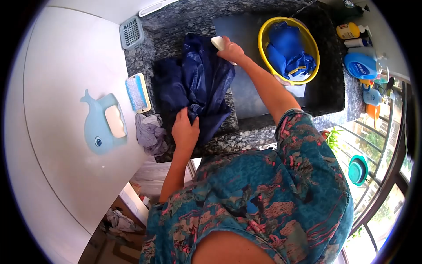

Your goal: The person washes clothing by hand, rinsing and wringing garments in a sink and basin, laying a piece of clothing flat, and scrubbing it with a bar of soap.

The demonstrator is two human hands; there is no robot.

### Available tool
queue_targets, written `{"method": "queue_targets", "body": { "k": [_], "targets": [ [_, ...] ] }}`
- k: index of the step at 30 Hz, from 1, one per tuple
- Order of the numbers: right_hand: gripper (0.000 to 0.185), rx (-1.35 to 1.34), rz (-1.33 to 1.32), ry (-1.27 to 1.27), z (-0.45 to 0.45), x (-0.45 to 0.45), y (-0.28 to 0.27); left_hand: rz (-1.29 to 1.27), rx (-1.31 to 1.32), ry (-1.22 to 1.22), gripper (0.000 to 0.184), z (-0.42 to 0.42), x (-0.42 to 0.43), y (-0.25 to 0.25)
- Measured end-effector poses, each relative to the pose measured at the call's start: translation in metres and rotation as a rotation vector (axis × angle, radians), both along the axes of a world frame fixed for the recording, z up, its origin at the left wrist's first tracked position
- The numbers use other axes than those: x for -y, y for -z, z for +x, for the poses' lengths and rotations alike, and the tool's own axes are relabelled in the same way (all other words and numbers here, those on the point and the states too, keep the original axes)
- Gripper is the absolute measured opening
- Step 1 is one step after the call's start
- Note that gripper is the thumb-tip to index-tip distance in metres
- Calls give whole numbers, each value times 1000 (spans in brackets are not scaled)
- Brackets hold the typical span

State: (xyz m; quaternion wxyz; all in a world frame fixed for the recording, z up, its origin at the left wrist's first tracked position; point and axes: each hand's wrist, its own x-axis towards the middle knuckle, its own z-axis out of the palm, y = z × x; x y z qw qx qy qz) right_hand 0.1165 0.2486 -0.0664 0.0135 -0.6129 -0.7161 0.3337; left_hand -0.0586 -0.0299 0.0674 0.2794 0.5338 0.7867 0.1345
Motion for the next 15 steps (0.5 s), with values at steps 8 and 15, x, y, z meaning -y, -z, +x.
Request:
{"method": "queue_targets", "body": {
  "k": [8, 15],
  "targets": [
    [36, -38, 45, 29, -12, 5, -16, 204, 54, 139, 31, 19, -43, -1],
    [52, -609, -298, 71, -49, -29, -61, 322, 173, 180, 18, 5, -9, 3]
  ]
}}
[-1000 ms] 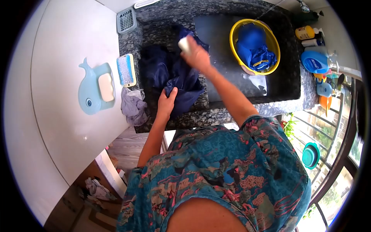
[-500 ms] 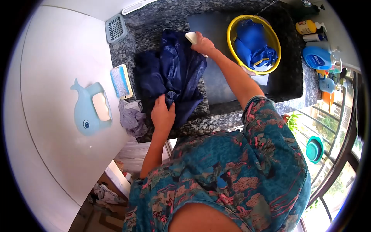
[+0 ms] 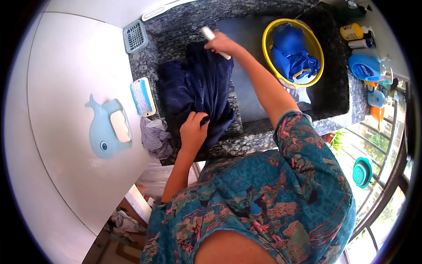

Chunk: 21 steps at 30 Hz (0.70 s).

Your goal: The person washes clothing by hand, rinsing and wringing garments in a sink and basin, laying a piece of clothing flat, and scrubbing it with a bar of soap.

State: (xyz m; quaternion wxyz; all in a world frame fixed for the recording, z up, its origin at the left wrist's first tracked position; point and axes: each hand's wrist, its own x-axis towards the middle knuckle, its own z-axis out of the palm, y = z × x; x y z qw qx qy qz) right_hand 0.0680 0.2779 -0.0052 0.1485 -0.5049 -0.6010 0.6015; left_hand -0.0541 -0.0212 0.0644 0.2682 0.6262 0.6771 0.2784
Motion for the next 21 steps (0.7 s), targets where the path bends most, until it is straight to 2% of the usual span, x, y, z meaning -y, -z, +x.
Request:
{"method": "queue_targets", "body": {
  "k": [1, 3, 4, 5, 6, 8, 10, 11, 12, 13, 15, 16, 18, 19, 21],
  "targets": [
    [61, 277, 45, -177, -16, -3, 9, -46, -24, 8, 17, -3, 1, 3],
    [48, 407, 83, -424, -30, 5, 24, -121, -77, 43, 18, -2, -2, 3],
    [47, 481, 200, -465, -37, 12, 26, -161, -105, 62, 19, -1, -5, -1],
    [47, 557, 315, -508, -43, 18, 28, -94, -214, 73, 21, 1, -8, -6],
    [46, 617, 252, -563, -48, 16, 28, -28, -319, 80, 23, 3, -9, -13],
    [42, 632, 291, -457, -46, 26, 25, 186, -479, 60, 28, 17, -20, -44],
    [41, 623, 360, -359, -42, 23, 32, 82, 86, 60, 30, 24, -22, -51],
    [43, 608, 409, -318, -36, 23, 19, 31, 370, 53, 30, 28, -22, -52],
    [44, 470, 92, -234, -26, 13, 3, -246, 780, 23, 35, 32, -23, -49],
    [42, 388, 201, -176, -15, 14, -20, -610, 1253, -65, 48, 31, -28, -29],
    [43, 79, 137, 19, 8, 31, -80, -803, 1957, -224, 64, 31, -41, -18],
    [44, 14, 123, 12, 18, 40, -99, -765, 2001, -312, 67, 32, -49, -10],
    [44, -14, 259, -50, 34, 72, -127, -692, 2079, -496, 73, 32, -65, 3],
    [43, -27, 325, -80, 39, 90, -136, -607, 2206, -371, 71, 32, -78, 6],
    [43, 75, 448, -301, 44, 130, -129, -420, 2443, -110, 69, 30, -104, 14]
  ]
}}
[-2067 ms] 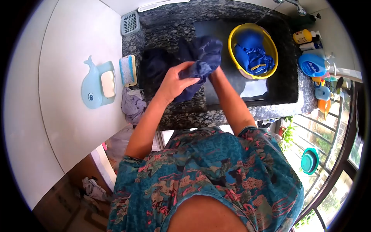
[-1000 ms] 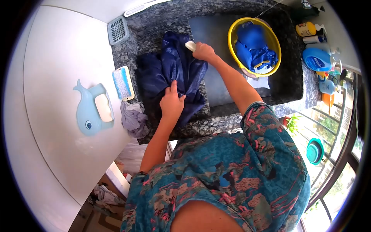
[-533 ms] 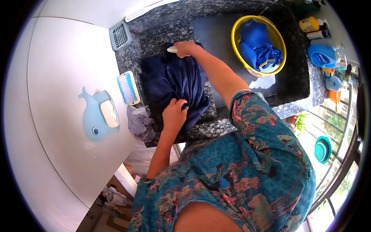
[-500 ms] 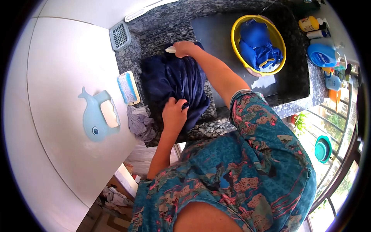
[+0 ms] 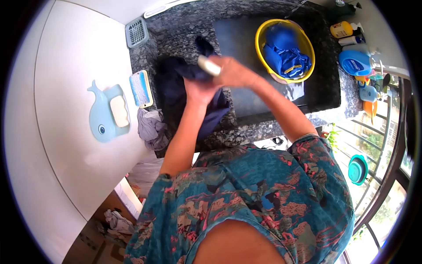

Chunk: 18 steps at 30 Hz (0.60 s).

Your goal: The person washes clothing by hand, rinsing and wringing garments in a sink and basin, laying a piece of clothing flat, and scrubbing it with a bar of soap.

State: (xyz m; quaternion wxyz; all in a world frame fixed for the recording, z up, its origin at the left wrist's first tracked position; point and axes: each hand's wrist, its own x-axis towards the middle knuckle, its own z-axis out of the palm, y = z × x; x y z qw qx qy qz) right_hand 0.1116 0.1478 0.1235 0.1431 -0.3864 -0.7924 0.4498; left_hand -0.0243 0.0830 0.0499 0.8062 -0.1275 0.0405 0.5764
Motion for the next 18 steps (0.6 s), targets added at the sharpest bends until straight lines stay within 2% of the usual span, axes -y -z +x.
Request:
{"method": "queue_targets", "body": {
  "k": [2, 3, 6, 7, 9, 10, 11, 12, 14, 16, 17, 18],
  "targets": [
    [40, 244, -13, -53, -2, 32, 24, -472, -351, -8, 53, -4, -16, 19],
    [44, 199, -118, -64, 6, 34, 23, -309, -547, -124, 40, 3, -10, 20],
    [51, -81, -75, 176, 19, 39, -9, -90, -470, -101, 34, -10, -11, 45],
    [61, -133, -56, 340, 15, 41, -23, 30, -600, -85, 32, -6, -10, 37],
    [71, -106, 270, 483, 2, 43, -20, 260, -863, -89, 30, 0, -8, 19],
    [77, -76, 460, 516, -6, 44, -6, 229, -768, -71, 32, 11, -10, 6],
    [78, 157, 374, 383, -13, 48, 9, 21, -613, -90, 35, 19, -14, 40],
    [69, 103, 220, 452, -16, 50, 34, -61, -708, -45, 41, 20, -11, 43],
    [70, 167, 81, 474, -18, 40, 47, -290, -879, 91, 56, 18, -9, 43],
    [74, 149, -159, 503, -17, 27, 48, -252, -669, 178, 58, -5, -10, 108],
    [75, 64, -183, 561, -15, 23, 49, -236, -574, 107, 58, 2, -3, 69],
    [72, -37, -442, 588, -9, 7, 57, -264, -447, 94, 48, 7, 4, 13]
  ]
}}
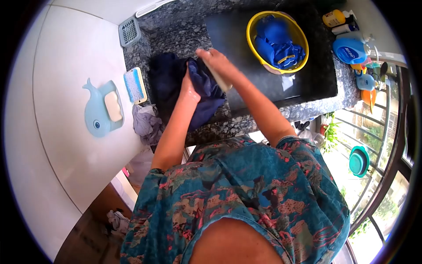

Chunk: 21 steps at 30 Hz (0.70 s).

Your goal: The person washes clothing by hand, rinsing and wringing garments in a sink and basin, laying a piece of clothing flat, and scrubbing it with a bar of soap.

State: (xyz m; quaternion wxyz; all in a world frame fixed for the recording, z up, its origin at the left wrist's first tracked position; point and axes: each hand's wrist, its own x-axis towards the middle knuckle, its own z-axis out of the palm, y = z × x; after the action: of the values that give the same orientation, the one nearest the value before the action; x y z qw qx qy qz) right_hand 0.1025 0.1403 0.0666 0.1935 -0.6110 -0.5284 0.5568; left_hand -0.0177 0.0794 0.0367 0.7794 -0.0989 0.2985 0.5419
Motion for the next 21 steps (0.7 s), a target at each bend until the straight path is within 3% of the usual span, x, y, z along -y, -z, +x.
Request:
{"method": "queue_targets", "body": {
  "k": [2, 4, 6, 8, 10, 11, 12, 13, 14, 15, 18, 19, 21],
  "targets": [
    [65, -285, -472, 29, 14, -15, -28, 311, 198, 112, 44, -12, 7, -18],
    [65, -637, -597, 21, 30, -35, -24, 212, 166, 44, 49, -17, 13, -18],
    [59, -991, -699, 187, 38, -59, -2, 41, -91, 23, 53, -31, 19, 5],
    [51, -731, -469, 466, 23, -56, -11, 35, -108, 71, 57, -32, 24, -3],
    [56, -199, -17, 45, -2, -37, 5, 47, -140, 58, 55, -26, 24, -16],
    [61, 19, 250, -182, -14, -4, 11, 322, -533, 112, 49, -29, 26, 21],
    [66, 242, 513, -409, -21, 34, 8, 414, -328, 79, 46, -39, 28, 39],
    [70, 246, 512, -411, -24, 57, -4, 489, -115, 64, 42, -48, 30, 57],
    [75, 247, 509, -417, -24, 73, -16, 522, 353, 55, 39, -49, 30, 60],
    [74, 246, 510, -427, -23, 82, -23, 596, -322, 127, 38, -56, 35, 94],
    [72, 227, 547, -470, -17, 93, -30, 745, -1071, 291, 36, -67, 42, 122],
    [73, 219, 584, -488, -14, 92, -26, 728, -886, 262, 36, -72, 38, 144],
    [73, 233, 609, -485, -5, 83, -18, 584, 71, 101, 37, -65, 23, 94]
  ]
}}
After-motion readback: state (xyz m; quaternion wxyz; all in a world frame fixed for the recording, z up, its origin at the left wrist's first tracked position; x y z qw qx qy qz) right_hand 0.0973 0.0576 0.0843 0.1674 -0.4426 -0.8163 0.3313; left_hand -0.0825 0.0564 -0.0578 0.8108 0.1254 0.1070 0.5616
